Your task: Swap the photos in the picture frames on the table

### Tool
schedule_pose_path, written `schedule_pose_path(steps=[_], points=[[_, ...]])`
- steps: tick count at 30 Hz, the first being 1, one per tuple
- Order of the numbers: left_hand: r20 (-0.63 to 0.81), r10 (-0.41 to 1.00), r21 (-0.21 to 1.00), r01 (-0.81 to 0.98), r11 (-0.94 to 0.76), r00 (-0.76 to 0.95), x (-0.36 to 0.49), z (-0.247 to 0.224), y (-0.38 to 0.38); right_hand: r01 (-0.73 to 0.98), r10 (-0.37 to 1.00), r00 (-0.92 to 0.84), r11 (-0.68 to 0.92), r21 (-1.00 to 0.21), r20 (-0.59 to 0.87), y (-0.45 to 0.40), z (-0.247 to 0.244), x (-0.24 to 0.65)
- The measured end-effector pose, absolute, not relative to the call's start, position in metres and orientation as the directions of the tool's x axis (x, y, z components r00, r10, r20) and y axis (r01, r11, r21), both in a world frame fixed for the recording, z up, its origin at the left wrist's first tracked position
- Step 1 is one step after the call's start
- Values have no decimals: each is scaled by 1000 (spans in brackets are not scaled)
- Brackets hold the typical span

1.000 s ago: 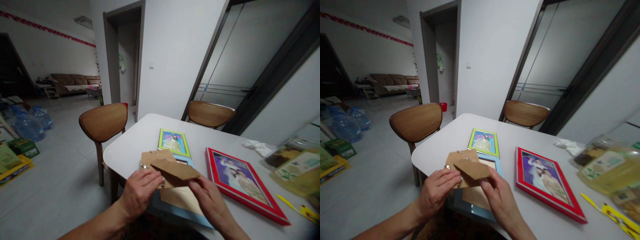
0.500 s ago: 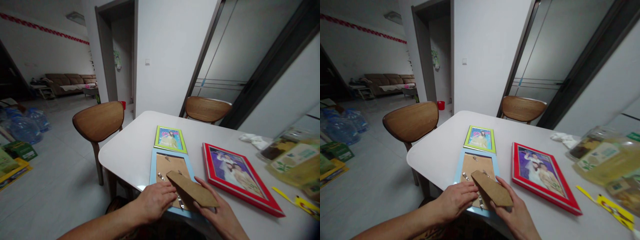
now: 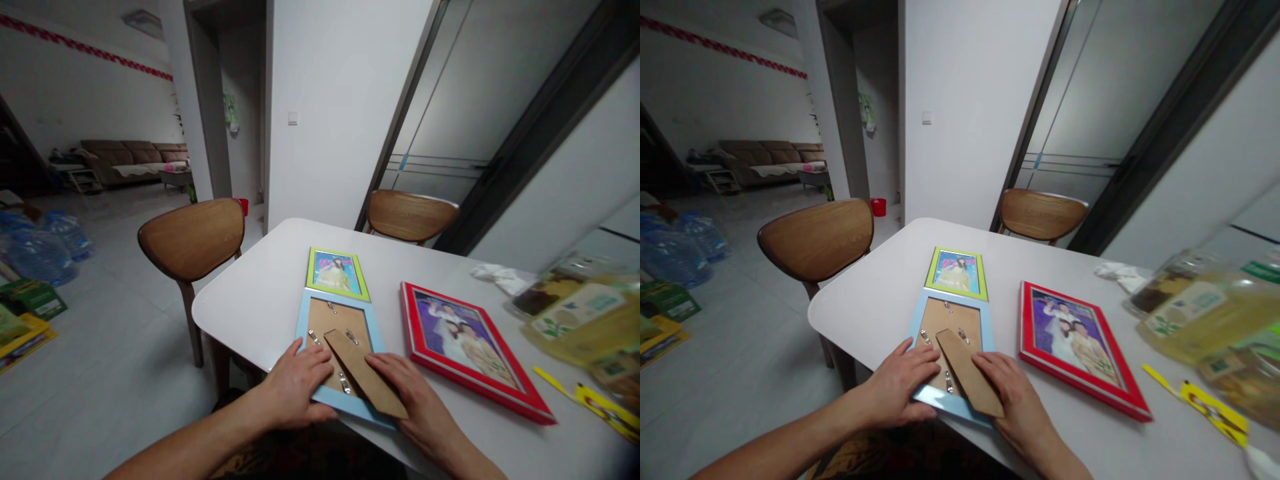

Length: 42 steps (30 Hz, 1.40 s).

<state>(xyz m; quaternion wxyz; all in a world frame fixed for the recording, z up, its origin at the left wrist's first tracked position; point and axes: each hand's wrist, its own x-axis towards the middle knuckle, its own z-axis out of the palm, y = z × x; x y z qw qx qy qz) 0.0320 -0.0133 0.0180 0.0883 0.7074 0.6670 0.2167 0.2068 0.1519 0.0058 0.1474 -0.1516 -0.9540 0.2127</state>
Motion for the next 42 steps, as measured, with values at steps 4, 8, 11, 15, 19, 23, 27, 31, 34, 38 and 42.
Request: schedule_pose_path(steps=[4, 8, 11, 15, 19, 23, 27, 31, 34, 38, 42], points=[[133, 991, 440, 898, -27, -35, 28, 15, -24, 219, 284, -956, 865, -451, 80, 148, 21, 221], [134, 990, 461, 887, -21, -46, 26, 15, -25, 257, 303, -953, 851, -458, 28, 139, 30, 218], [133, 990, 463, 886, -14, -54, 26, 16, -24, 323, 411, -903, 845, -425, 130, 140, 24, 196], [127, 990, 477, 879, -10, -58, 27, 17, -25, 365, 433, -867, 889, -276, 247, 150, 14, 158], [126, 989, 498, 867, 9, -82, 29, 19, -26, 374, 406, -883, 912, -169, 236, 158, 13, 140], [119, 987, 520, 854, 29, -105, 30, 17, -26, 421, 433, -859, 901, -106, 272, 168, 7, 147], [126, 987, 523, 852, 21, -102, 30, 14, -26, 437, 457, -841, 889, -133, 289, 174, 0, 158], [132, 986, 522, 853, 17, -101, 30, 12, -25, 461, 491, -811, 871, -169, 319, 172, -1, 161], [130, 988, 520, 854, 0, -79, 28, 12, -25, 477, 514, -805, 858, -191, 296, 171, 1, 158], [132, 988, 529, 849, -1, -80, 28, 13, -25, 451, 495, -830, 867, -212, 256, 175, 2, 155], [134, 984, 543, 839, 24, -115, 29, 14, -26, 404, 465, -850, 877, -259, 247, 179, 3, 157]])
